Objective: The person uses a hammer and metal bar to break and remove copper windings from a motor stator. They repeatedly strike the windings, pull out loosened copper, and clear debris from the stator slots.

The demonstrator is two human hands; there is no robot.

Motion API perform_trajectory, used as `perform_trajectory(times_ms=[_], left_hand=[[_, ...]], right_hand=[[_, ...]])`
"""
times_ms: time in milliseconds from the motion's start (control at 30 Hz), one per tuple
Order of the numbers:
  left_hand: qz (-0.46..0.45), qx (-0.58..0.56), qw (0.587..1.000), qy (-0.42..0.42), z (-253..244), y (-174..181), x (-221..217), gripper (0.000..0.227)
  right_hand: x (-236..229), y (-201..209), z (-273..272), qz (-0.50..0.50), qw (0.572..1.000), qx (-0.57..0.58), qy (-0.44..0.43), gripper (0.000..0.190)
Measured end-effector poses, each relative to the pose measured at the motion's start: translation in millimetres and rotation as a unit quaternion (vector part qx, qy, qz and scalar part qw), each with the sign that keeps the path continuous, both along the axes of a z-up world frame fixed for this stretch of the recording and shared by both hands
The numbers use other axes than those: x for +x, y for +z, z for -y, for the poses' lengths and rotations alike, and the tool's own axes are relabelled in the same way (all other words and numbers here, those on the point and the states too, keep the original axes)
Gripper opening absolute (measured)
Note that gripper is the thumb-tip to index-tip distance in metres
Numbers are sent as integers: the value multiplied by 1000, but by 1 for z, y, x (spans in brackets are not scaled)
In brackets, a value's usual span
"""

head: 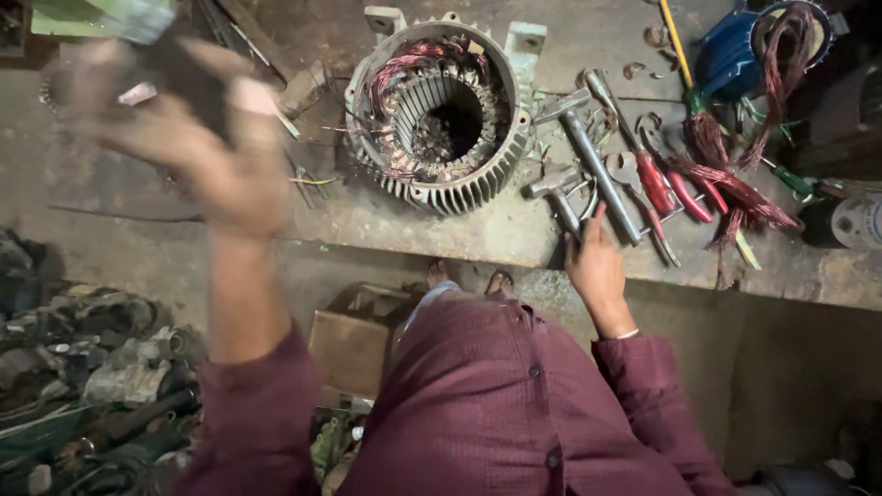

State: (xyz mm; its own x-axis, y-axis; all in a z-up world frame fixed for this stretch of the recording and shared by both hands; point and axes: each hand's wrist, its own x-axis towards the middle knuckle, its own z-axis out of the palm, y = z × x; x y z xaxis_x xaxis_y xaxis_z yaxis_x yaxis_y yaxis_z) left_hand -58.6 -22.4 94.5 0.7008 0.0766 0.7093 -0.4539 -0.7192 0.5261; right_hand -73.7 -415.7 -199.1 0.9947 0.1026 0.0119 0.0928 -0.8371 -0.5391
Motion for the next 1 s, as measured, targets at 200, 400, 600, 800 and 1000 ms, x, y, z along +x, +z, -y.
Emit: perform_trajectory(times_ms=[200, 400, 600, 800, 1000], left_hand=[[-220, 160, 962, 32, 40, -62, -5, 24], [-256, 419, 858, 150, 55, -149, 95, 9], [-241, 465, 819, 237, 43, -204, 146, 13], [-190, 424, 874, 146, 43, -164, 127, 9], [-272, 198, 931, 140, 14, -79, 73, 29]], right_hand=[[18, -15, 0, 71, 993, -73, 62, 25], [24, -24, -2, 76, 986, -130, 75, 22], [21, -28, 0, 58, 989, -117, 66, 24], [20, -30, -2, 60, 990, -114, 54, 20], [21, -28, 0, 58, 992, -97, 54, 19]])
